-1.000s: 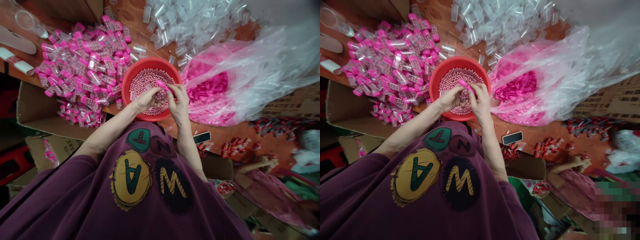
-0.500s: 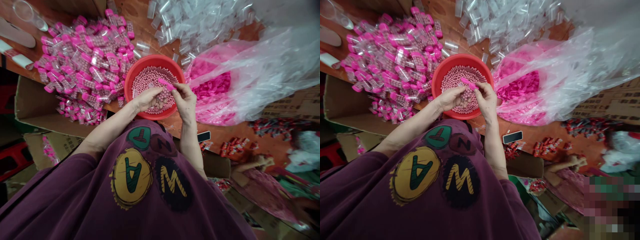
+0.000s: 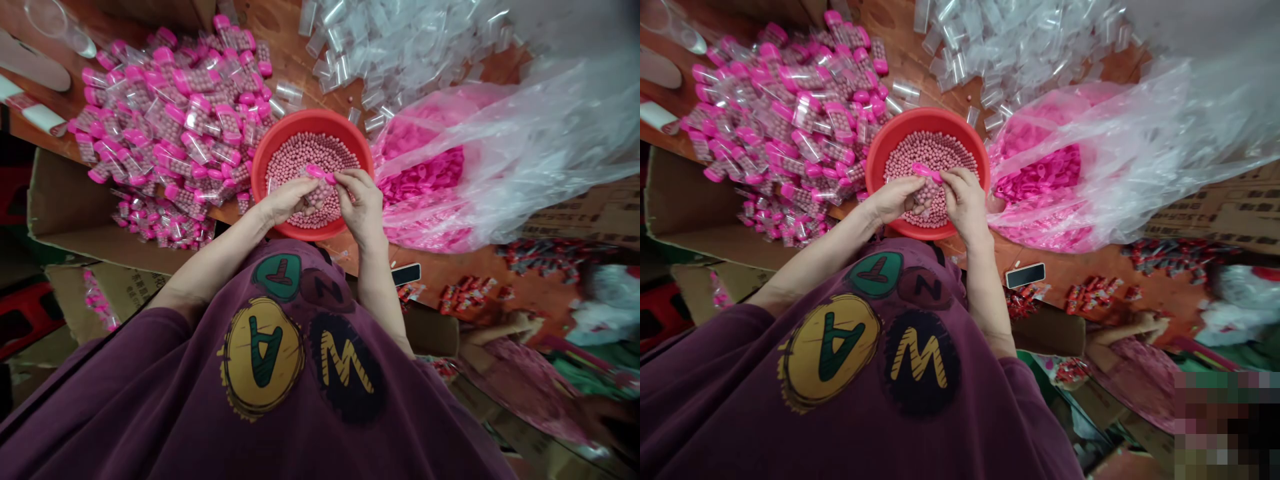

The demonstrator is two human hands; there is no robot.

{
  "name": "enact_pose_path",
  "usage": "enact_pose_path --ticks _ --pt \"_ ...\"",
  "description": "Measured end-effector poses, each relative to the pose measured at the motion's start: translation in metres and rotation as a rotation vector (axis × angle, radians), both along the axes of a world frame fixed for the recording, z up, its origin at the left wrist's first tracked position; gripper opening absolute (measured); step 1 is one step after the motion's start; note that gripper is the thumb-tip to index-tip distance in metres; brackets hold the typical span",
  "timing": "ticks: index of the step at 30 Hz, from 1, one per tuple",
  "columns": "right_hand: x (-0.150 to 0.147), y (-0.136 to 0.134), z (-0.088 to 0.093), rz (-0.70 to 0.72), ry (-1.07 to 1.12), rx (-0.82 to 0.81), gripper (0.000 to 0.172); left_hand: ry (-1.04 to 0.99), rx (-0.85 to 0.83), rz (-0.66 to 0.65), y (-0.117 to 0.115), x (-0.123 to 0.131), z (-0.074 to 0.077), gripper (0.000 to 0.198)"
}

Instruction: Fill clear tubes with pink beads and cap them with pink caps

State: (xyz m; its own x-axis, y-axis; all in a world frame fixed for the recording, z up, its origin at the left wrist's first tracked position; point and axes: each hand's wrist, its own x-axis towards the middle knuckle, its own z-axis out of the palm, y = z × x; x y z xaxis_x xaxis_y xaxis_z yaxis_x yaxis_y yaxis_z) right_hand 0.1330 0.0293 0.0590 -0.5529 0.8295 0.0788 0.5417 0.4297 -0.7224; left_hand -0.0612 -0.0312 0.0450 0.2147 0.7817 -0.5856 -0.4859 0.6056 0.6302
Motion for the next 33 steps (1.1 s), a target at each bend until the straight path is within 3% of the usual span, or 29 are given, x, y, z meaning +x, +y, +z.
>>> enact_pose_path --ticks 6,11,16,27,33 --pt "0.000 0.005 -0.014 -0.119 0.044 0.059 0.029 -0.088 -0.018 0.042 -0.004 -0.004 -0.002 0.033" --pt "-0.008 0.003 -0.013 -0.173 0.274 -0.125 0.034 -0.136 -0.042 0.063 -0.003 -0.004 0.001 0.027" --pt "-0.014 0.001 -0.012 -0.122 0.311 -0.190 0.034 -0.170 -0.034 0.098 -0.003 -0.004 0.004 0.016" --pt "-0.017 -0.007 -0.012 -0.106 0.180 -0.042 0.033 -0.200 -0.090 0.206 -0.001 0.007 0.001 0.017" --pt "-0.020 -0.014 -0.015 -0.116 0.115 0.032 0.034 -0.168 -0.081 0.218 -0.002 0.013 0.008 0.021"
